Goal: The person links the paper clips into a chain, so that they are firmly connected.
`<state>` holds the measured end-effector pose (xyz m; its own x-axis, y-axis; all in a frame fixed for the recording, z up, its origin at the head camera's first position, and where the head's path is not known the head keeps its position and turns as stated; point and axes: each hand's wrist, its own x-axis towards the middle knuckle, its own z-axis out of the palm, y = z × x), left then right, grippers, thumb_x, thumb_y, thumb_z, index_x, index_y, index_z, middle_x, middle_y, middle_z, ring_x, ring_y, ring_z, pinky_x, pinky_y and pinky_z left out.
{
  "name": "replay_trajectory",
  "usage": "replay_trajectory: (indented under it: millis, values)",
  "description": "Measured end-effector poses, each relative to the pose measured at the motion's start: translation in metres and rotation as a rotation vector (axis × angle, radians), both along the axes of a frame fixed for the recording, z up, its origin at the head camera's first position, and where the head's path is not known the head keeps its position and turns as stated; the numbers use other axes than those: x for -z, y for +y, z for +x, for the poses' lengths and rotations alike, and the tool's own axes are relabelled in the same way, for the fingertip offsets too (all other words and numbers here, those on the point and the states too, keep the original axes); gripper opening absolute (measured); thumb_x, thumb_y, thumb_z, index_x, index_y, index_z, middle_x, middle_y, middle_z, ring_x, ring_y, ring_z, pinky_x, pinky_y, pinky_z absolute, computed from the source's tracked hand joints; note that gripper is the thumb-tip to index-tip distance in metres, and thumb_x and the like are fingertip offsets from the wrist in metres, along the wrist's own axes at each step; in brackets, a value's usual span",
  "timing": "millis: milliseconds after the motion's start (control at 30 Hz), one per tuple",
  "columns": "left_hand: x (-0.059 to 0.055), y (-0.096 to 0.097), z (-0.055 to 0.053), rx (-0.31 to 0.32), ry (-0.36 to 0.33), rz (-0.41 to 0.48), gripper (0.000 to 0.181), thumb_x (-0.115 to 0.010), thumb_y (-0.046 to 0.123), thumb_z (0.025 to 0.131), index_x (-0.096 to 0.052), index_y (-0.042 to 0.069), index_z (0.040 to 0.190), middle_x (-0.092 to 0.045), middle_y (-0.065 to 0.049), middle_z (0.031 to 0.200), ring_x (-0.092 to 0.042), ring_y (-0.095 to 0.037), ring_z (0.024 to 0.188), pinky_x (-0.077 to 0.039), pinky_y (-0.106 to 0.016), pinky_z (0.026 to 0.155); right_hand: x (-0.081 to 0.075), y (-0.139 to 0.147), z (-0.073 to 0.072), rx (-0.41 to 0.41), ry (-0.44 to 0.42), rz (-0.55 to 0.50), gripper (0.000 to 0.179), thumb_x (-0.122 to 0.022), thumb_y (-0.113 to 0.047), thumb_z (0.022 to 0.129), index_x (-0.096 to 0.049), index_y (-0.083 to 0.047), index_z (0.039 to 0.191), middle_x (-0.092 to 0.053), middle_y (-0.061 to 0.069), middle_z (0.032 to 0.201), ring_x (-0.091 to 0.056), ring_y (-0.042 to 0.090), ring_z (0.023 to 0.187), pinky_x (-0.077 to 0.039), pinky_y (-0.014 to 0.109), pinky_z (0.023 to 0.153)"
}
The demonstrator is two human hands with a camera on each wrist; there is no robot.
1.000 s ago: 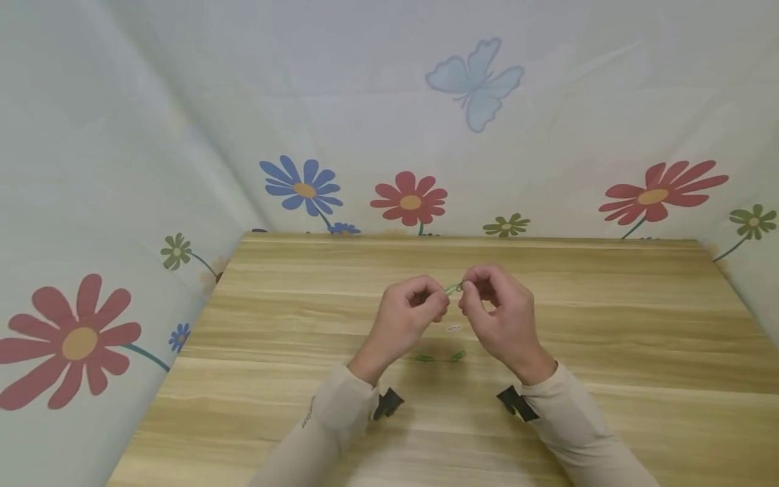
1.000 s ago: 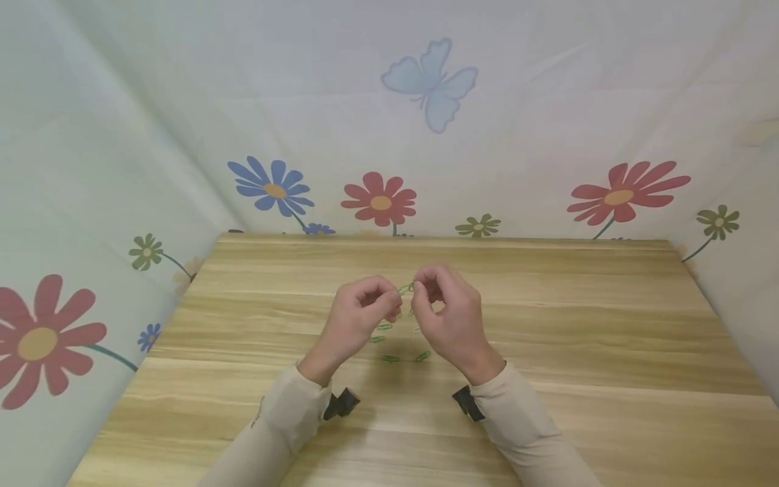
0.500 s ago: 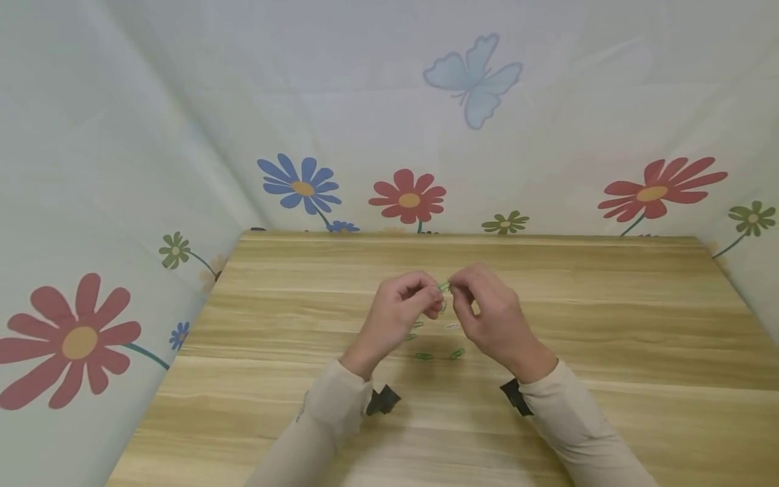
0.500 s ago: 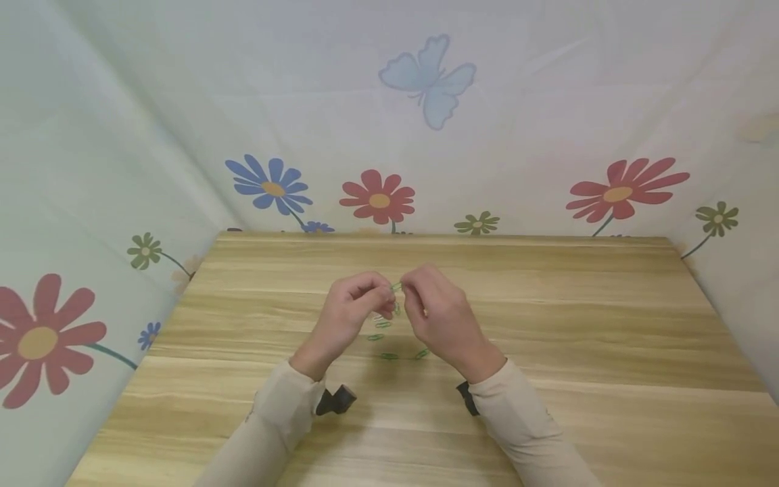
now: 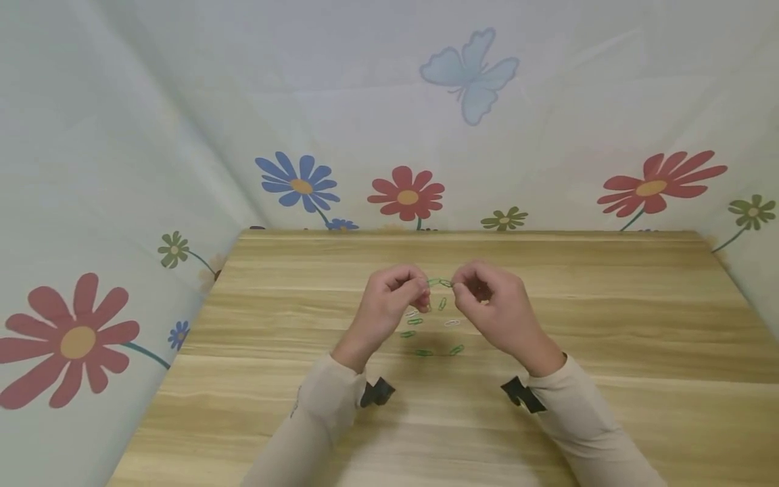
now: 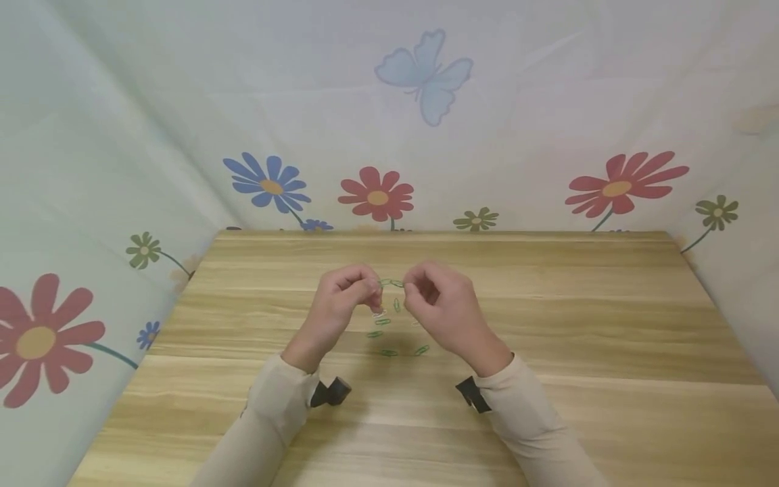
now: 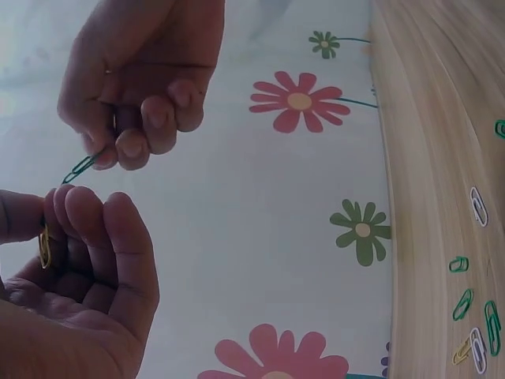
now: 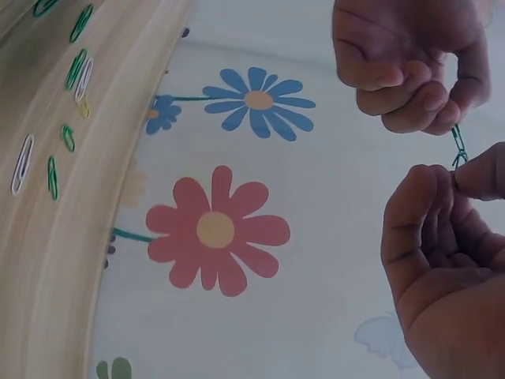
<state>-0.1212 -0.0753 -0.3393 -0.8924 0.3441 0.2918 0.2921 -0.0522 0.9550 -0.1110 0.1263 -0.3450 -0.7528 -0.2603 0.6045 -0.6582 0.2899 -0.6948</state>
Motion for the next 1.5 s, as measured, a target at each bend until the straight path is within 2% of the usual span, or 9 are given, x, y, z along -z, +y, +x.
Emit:
replay_trajectory:
  millis: [133, 367, 567, 700, 933, 1033, 1233, 1367, 1500]
  values:
    - [0.000, 0.001, 0.000, 0.014, 0.017, -0.002, 0.023, -0.055, 0.010, 0.098, -0.061, -0.007, 0.083, -0.058, -0.007, 0.076, -0.059, -0.020, 0.069, -0.057, -0.033, 0.068, -0.003, -0.001, 0.004, -0.019, -0.109, -0.098, 0.010, -0.056, 0.003, 0.097, -0.062, -0.002, 0.092, -0.054, 0.000, 0.070, -0.050, 0.015, 0.054, -0.044, 0.025, 0.047]
    - [0.000, 0.005, 0.000, 0.062, 0.060, -0.051, 0.021, -0.055, 0.012, 0.097, -0.061, 0.002, 0.080, -0.056, -0.008, 0.073, -0.053, -0.023, 0.067, -0.050, -0.031, 0.064, -0.002, -0.007, 0.008, -0.032, -0.119, -0.289, 0.010, -0.051, 0.006, 0.099, -0.057, 0.004, 0.092, -0.049, 0.005, 0.066, -0.048, 0.015, 0.048, -0.044, 0.024, 0.042]
    - [-0.003, 0.006, 0.002, 0.074, 0.086, -0.163, 0.018, -0.055, 0.015, 0.095, -0.062, 0.008, 0.080, -0.053, -0.005, 0.070, -0.045, -0.020, 0.058, -0.037, -0.028, 0.052, -0.001, -0.011, 0.010, -0.027, -0.135, -0.367, 0.012, -0.048, 0.005, 0.101, -0.054, 0.008, 0.092, -0.049, 0.009, 0.069, -0.047, 0.016, 0.047, -0.044, 0.025, 0.041]
    - [-0.005, 0.005, 0.001, 0.087, 0.079, -0.221, 0.018, -0.054, 0.017, 0.095, -0.062, 0.010, 0.080, -0.053, -0.004, 0.069, -0.045, -0.024, 0.058, -0.038, -0.029, 0.052, -0.001, -0.011, 0.009, -0.041, -0.142, -0.392, 0.012, -0.048, 0.005, 0.101, -0.054, 0.010, 0.092, -0.050, 0.009, 0.072, -0.047, 0.016, 0.047, -0.044, 0.024, 0.042]
    - [-0.001, -0.004, -0.007, 0.236, -0.009, -0.214, 0.026, -0.051, 0.012, 0.104, -0.068, -0.004, 0.093, -0.068, -0.012, 0.087, -0.066, -0.025, 0.079, -0.059, -0.036, 0.076, -0.005, -0.003, 0.007, -0.047, -0.103, -0.310, 0.007, -0.052, 0.008, 0.098, -0.058, 0.008, 0.093, -0.051, 0.006, 0.068, -0.048, 0.014, 0.050, -0.045, 0.022, 0.044]
    - [0.003, -0.007, -0.010, 0.296, -0.054, -0.206, 0.029, -0.047, 0.012, 0.107, -0.069, -0.007, 0.108, -0.072, -0.015, 0.099, -0.070, -0.025, 0.092, -0.057, -0.039, 0.088, -0.010, 0.002, 0.008, -0.054, -0.104, -0.258, 0.007, -0.054, 0.009, 0.096, -0.060, 0.006, 0.093, -0.053, 0.007, 0.072, -0.049, 0.014, 0.052, -0.045, 0.021, 0.045]
    - [0.006, -0.006, -0.013, 0.318, -0.053, -0.207, 0.036, -0.046, 0.024, 0.108, -0.064, 0.001, 0.130, -0.068, -0.006, 0.125, -0.062, -0.021, 0.117, -0.046, -0.047, 0.104, -0.019, 0.007, 0.009, -0.035, -0.119, -0.066, 0.010, -0.060, 0.006, 0.095, -0.064, -0.002, 0.092, -0.057, 0.001, 0.078, -0.050, 0.015, 0.060, -0.045, 0.023, 0.049]
    - [0.010, -0.005, -0.013, 0.344, -0.034, -0.167, 0.035, -0.048, 0.025, 0.108, -0.068, 0.000, 0.122, -0.067, -0.005, 0.123, -0.059, -0.020, 0.116, -0.045, -0.050, 0.103, -0.020, 0.005, 0.012, -0.012, -0.109, 0.073, 0.013, -0.063, 0.002, 0.096, -0.066, -0.008, 0.090, -0.062, -0.005, 0.081, -0.051, 0.014, 0.062, -0.045, 0.025, 0.053]
    - [0.014, -0.006, -0.012, 0.374, -0.037, -0.118, 0.034, -0.050, 0.025, 0.108, -0.069, -0.003, 0.106, -0.070, -0.008, 0.105, -0.064, -0.024, 0.104, -0.049, -0.043, 0.099, -0.019, 0.003, 0.013, -0.018, -0.109, 0.096, 0.012, -0.063, 0.002, 0.096, -0.066, -0.009, 0.092, -0.062, -0.005, 0.082, -0.052, 0.014, 0.061, -0.045, 0.026, 0.052]
